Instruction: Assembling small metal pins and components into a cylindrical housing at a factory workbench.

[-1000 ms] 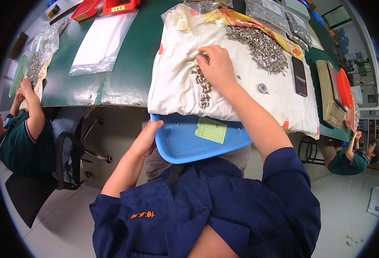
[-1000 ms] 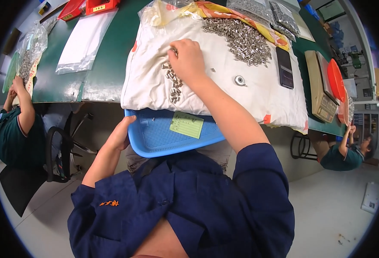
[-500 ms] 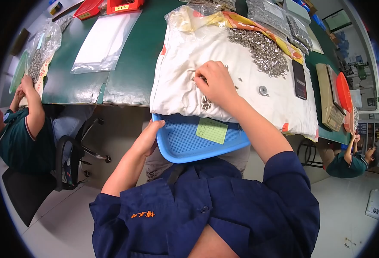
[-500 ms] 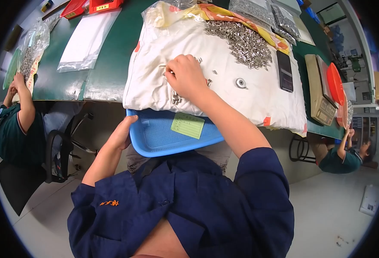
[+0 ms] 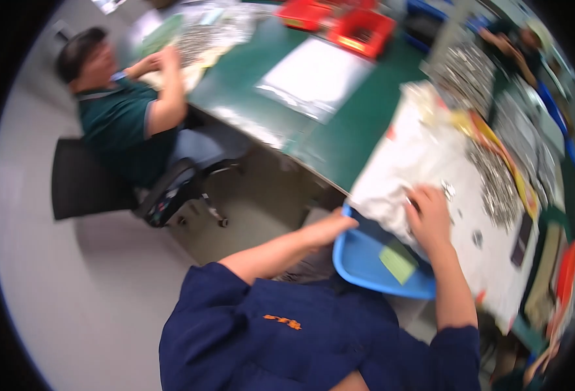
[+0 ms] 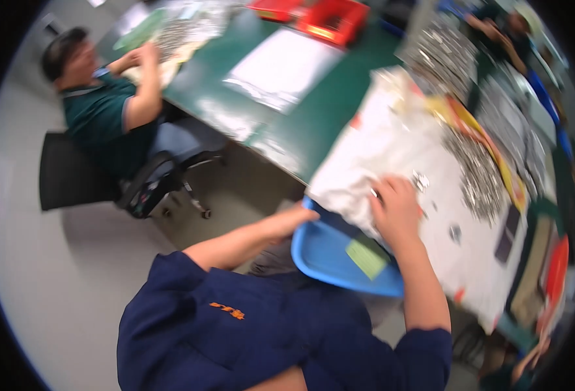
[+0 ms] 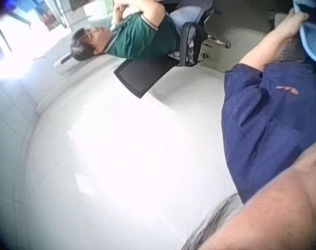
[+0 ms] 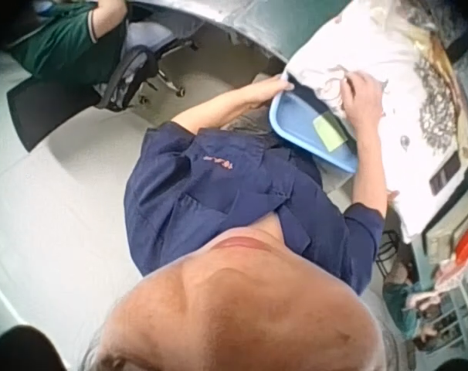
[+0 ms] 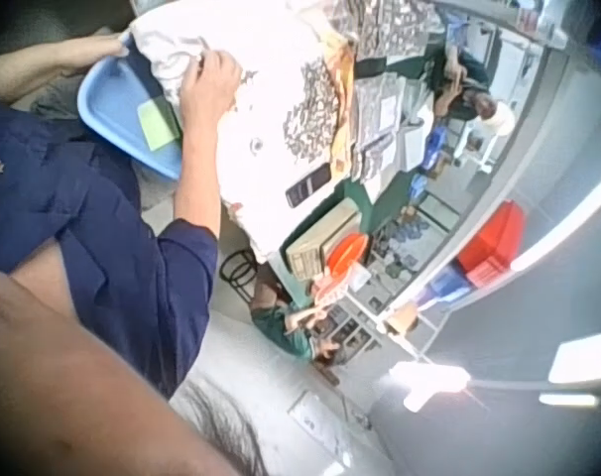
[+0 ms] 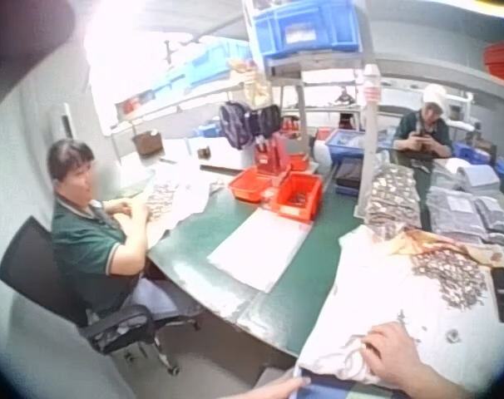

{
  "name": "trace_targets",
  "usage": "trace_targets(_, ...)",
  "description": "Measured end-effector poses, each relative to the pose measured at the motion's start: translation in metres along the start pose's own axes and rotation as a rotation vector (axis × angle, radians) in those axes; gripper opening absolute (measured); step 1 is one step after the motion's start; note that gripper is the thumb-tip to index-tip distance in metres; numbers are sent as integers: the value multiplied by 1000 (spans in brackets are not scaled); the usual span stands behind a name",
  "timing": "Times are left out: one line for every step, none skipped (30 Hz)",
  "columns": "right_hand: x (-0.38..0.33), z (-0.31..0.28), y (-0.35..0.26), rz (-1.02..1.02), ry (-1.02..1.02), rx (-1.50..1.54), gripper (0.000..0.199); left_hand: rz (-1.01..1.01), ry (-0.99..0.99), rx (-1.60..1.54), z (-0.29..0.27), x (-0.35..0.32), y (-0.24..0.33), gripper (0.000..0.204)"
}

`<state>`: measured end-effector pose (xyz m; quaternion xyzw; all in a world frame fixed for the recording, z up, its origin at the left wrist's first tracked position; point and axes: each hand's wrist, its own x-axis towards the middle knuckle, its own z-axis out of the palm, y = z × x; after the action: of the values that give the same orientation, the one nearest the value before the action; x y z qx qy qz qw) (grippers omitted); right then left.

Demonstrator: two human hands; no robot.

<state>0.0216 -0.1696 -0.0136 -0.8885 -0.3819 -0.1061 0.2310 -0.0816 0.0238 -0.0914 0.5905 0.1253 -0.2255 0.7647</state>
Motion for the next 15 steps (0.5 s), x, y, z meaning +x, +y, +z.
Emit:
trace_targets(-4,-11,1,10,-100,68,17,-62,10,-8,3,-8,7,58)
trace_targets(-6,-13,-2,5,-66,151,17,-81,10,14,-2,-8,-3,62)
trace_targets(-6,-17,-1,12,-37,221,16,-64,-10,10,-9,-3,-19,64)
trace_targets(-6,-20,9,58,-10,200,18,-200,-17,-61,-5,-15,-1,64)
trace_targets(-4,-18,25,84,81,146,22,-184,-24,-78,-7,-11,-8,63)
trace_targets(-3,-16,41,120,180,88,25,-176,-18,-73,-7,-12,-7,63)
trace_targets(-2,-14,53,117,183,86,25,-181,-26,-81,-8,-11,-5,63)
trace_targets(-2,-12,62,187,138,100,28,-189,-36,-89,-7,-10,-4,63)
trace_targets(-1,-9,67,251,95,116,31,-183,-34,-88,-9,-8,-7,63)
trace_targets(-5,-6,67,228,24,136,32,-157,-37,-85,-11,-5,-13,63)
trace_targets(-9,-6,65,225,25,136,32,-133,-41,-82,-13,-2,-18,63)
trace_targets(-13,-6,56,220,3,93,32,-133,-43,-82,-12,-2,-15,63)
trace_targets(-16,-5,47,212,-21,52,31,-147,-34,-75,-10,-4,-11,63)
trace_targets(-20,-3,42,164,30,38,29,-163,-24,-69,-8,-6,-10,63)
trace_targets(-21,-4,33,163,26,39,29,-164,-22,-72,-6,-6,-14,63)
